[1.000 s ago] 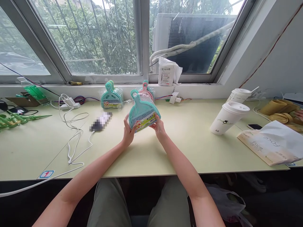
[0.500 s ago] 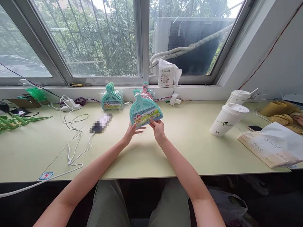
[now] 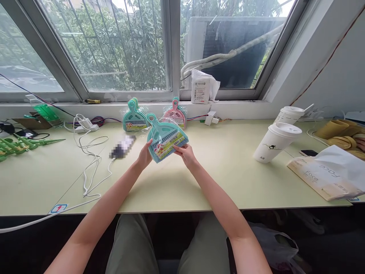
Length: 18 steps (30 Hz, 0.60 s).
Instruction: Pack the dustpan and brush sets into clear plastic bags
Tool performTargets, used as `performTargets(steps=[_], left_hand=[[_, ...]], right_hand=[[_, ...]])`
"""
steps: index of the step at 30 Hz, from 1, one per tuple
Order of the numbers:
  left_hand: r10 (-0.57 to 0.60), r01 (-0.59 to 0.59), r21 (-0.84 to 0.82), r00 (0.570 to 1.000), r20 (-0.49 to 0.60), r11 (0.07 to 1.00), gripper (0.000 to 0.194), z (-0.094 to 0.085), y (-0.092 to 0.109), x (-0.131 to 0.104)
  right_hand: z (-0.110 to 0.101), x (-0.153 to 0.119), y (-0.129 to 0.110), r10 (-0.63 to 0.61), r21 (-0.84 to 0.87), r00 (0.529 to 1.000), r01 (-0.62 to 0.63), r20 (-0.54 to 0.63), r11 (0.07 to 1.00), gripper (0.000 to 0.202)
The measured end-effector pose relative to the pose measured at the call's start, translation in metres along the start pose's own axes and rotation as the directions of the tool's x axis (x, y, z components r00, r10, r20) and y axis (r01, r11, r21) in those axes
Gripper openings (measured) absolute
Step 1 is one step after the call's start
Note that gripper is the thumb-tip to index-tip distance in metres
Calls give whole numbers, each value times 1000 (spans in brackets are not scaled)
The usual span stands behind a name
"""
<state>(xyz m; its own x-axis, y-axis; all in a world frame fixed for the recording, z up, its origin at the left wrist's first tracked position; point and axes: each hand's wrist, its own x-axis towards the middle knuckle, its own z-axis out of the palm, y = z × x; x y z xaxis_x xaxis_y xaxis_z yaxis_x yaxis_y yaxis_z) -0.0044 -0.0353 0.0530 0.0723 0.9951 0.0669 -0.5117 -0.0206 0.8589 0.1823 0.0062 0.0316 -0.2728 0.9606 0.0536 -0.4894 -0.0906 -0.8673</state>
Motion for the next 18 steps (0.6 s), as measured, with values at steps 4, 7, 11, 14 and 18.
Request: performTargets(steps=[4, 7, 11, 14, 18], left_hand=[[-79, 84, -35, 990, 120, 996, 51, 2, 2, -4], [28, 2, -196, 988, 150, 981, 67, 5, 7, -5], [84, -55, -327, 994, 74, 943, 84, 0, 12, -3], [-7, 28, -326, 998, 66, 945, 81, -7, 6, -1], [-125, 168, -208, 971, 204, 964, 52, -5, -8, -1]], right_hand=[[-1, -2, -5, -36, -6, 999, 36, -1, 999, 37], [3, -4, -6, -52, 22, 998, 53, -39, 998, 36], [11, -8, -3, -26, 53, 999, 28, -32, 998, 36], [17, -12, 3, 31, 12, 998, -32, 61, 999, 36], [26, -18, 12, 83, -14, 989, -82, 120, 997, 37]])
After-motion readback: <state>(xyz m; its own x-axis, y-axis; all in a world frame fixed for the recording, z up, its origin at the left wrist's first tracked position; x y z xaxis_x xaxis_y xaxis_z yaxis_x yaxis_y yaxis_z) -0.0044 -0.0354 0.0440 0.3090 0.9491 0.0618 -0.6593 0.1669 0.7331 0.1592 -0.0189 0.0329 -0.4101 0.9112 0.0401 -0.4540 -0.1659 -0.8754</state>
